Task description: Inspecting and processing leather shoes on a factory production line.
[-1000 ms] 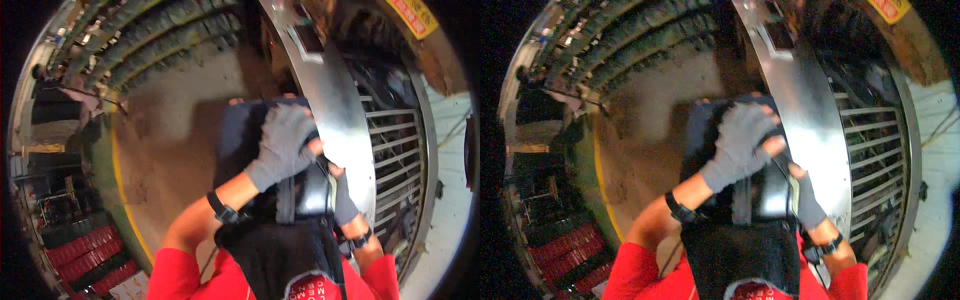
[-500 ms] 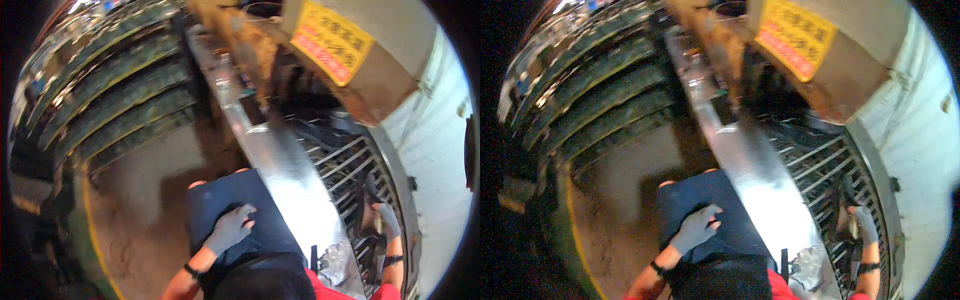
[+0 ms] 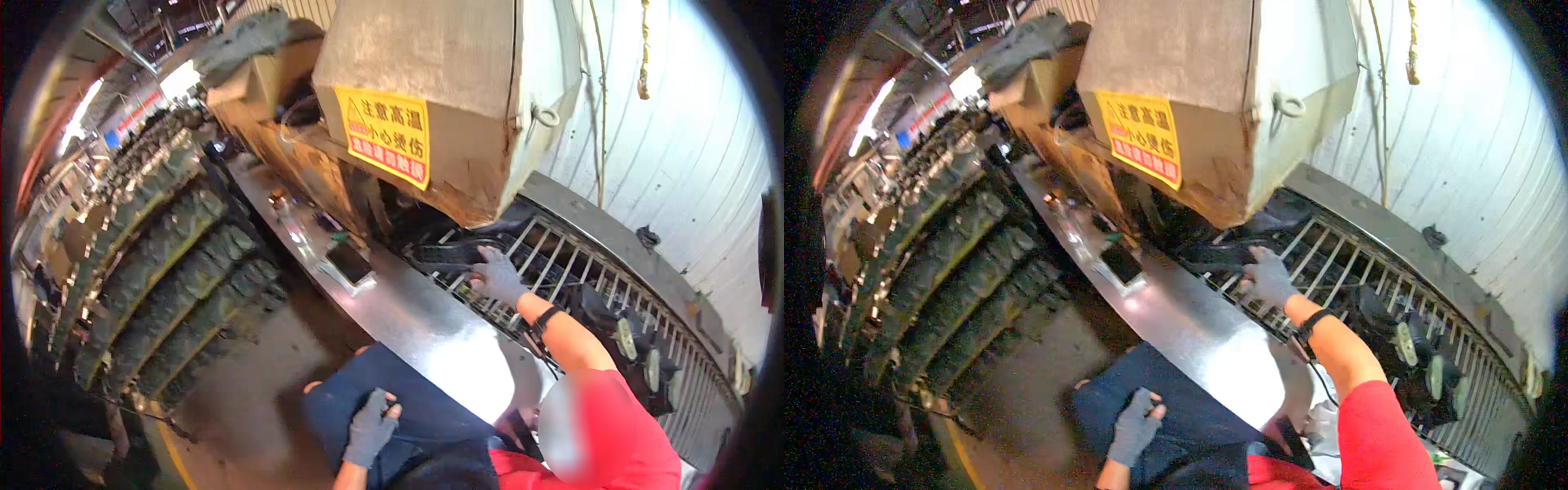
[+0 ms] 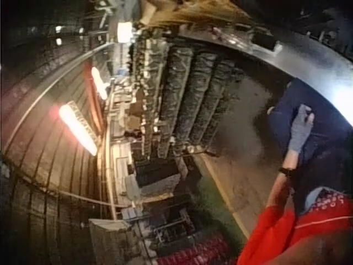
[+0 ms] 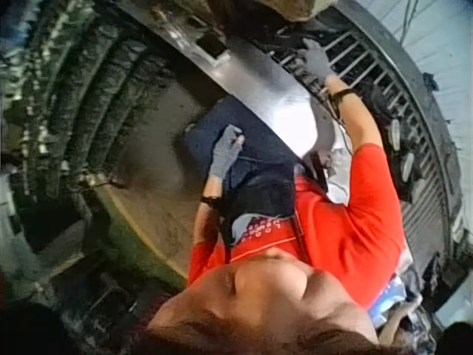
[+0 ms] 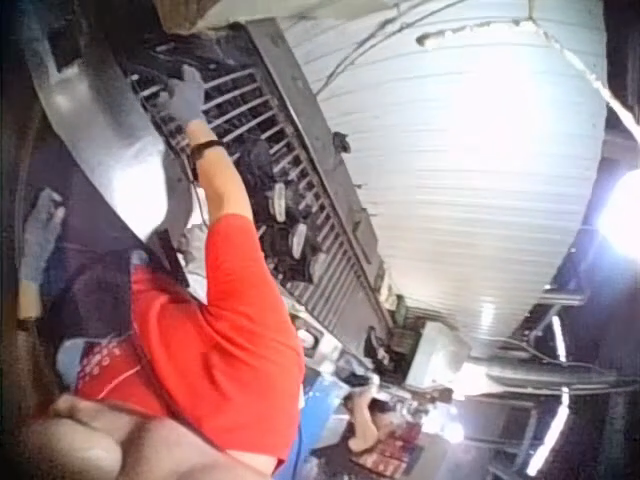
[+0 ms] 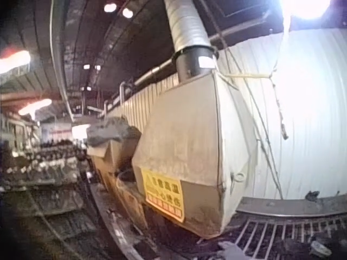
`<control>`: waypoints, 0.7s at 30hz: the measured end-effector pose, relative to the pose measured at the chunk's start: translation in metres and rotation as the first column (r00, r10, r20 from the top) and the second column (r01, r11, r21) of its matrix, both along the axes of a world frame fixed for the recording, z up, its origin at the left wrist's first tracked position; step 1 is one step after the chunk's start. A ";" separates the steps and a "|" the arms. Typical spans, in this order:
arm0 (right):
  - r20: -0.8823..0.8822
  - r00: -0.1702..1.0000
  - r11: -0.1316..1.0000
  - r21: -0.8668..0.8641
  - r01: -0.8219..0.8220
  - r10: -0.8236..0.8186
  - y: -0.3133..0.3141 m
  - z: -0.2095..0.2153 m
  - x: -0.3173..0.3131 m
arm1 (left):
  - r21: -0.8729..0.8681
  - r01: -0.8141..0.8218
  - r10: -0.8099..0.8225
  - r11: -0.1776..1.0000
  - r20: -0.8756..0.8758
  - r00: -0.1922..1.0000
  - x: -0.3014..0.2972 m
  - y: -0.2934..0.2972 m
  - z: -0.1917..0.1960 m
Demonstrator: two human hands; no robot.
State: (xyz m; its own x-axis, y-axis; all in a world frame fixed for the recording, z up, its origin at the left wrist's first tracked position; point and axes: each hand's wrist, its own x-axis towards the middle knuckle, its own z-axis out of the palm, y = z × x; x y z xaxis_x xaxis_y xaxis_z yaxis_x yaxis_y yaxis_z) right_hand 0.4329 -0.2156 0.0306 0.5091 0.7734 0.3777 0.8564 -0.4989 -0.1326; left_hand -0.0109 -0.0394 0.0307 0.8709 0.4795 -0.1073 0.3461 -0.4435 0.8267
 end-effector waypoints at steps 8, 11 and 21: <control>-0.373 0.926 0.961 -0.233 -0.148 0.052 -0.023 0.026 -0.096 | -0.067 0.015 -0.017 0.998 -0.021 1.000 -0.010 0.003 -0.009; -0.632 0.734 0.919 -0.085 -0.385 0.249 -0.031 0.086 -0.153 | -0.032 0.078 -0.076 0.996 0.061 0.995 -0.008 0.004 -0.009; -0.789 -0.362 0.796 0.579 -0.173 0.496 0.052 0.222 -0.187 | -0.179 -0.151 0.228 0.972 0.567 0.792 0.048 -0.020 0.058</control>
